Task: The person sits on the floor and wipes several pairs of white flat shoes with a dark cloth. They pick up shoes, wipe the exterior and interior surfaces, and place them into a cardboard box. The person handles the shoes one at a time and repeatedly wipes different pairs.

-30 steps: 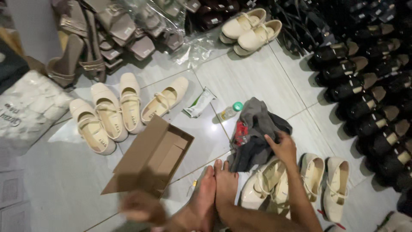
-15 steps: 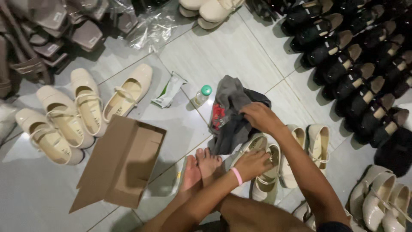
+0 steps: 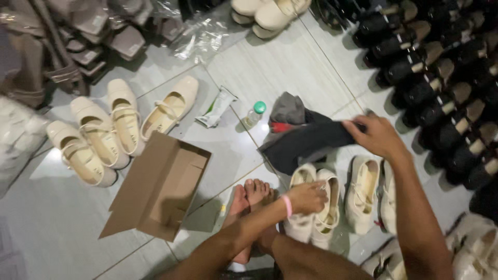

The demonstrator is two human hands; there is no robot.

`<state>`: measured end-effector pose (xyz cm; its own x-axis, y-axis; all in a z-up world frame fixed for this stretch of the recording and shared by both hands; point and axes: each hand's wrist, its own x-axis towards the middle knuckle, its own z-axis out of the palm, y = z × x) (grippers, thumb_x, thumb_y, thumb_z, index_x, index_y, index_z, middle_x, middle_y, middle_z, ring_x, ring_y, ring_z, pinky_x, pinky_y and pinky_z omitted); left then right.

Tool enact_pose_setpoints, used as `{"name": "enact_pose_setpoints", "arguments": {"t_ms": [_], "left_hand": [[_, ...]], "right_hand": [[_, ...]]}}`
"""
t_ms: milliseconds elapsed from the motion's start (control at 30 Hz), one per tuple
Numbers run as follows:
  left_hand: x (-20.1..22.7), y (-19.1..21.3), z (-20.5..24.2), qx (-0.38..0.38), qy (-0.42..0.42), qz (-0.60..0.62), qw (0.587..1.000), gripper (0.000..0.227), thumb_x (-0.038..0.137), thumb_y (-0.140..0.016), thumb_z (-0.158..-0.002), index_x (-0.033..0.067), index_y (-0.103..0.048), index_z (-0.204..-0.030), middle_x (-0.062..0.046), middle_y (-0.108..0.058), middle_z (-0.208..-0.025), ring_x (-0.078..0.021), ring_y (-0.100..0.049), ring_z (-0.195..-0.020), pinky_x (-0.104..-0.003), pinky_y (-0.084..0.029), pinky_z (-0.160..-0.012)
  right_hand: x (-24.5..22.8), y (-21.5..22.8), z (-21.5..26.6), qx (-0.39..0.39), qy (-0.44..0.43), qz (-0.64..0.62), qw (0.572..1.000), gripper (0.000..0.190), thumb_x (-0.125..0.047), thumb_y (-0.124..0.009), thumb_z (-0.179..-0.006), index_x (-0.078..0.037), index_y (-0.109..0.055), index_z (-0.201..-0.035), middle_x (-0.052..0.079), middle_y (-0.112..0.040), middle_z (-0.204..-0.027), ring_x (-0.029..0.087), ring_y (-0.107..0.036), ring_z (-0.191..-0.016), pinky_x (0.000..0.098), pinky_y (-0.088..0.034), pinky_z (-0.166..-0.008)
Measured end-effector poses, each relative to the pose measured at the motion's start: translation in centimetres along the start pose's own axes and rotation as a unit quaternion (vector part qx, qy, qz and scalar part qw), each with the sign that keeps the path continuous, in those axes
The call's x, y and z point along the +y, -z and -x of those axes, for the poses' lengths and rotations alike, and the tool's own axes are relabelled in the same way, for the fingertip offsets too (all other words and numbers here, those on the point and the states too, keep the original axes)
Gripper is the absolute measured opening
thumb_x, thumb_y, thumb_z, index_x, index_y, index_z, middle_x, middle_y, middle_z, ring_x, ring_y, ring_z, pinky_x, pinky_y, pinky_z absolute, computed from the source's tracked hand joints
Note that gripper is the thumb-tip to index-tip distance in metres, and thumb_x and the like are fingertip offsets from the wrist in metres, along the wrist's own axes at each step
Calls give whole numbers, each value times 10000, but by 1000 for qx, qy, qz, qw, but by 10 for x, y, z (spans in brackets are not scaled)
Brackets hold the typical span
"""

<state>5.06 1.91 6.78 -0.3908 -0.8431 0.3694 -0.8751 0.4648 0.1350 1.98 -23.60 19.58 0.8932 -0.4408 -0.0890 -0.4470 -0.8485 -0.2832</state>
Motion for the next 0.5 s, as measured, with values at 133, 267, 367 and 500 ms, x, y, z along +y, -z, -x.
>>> {"name": "enact_pose_setpoints", "arguments": {"t_ms": [133,267,367,500], "left_hand": [[15,74,50,39,92,13,995,65,162,-677,-865,122,-726,-849,-32,-683,-937,-221,-660,-1013,-385,-484,-1056],[43,129,133,94,339,39,935,328,87,-622,-796,60,-684,-1117,-89,-666,-1043,-264,-647,-1011,-444,-496,-910],[69,130,167,144,557,88,813,298,82,-606,-871,43,-679,-1157,-132,-658,-1030,-339,-625,-994,-452,-501,-852],[80,93,190,129,704,24,698,277,114,-626,-923,27,-666,-1183,-164,-639,-1074,-370,-601,-1041,-455,-494,-868]], "right_hand": [[55,29,7,-184,-217,4,959,586,-552,-637,-973,7,-814,-986,247,-747,-737,346,-733,-658,443,-578,-690],[101,46,28,-133,-202,-225,944,514,-438,-627,-973,41,-802,-1033,169,-789,-939,248,-693,-860,388,-530,-820],[97,30,41,8,-207,-602,771,411,-389,-574,-1087,-13,-660,-1229,79,-725,-1138,214,-682,-1012,371,-526,-929],[32,-52,43,8,-264,-545,796,488,-310,-600,-1022,13,-595,-1387,115,-599,-1411,225,-535,-1295,366,-385,-1154]]}}
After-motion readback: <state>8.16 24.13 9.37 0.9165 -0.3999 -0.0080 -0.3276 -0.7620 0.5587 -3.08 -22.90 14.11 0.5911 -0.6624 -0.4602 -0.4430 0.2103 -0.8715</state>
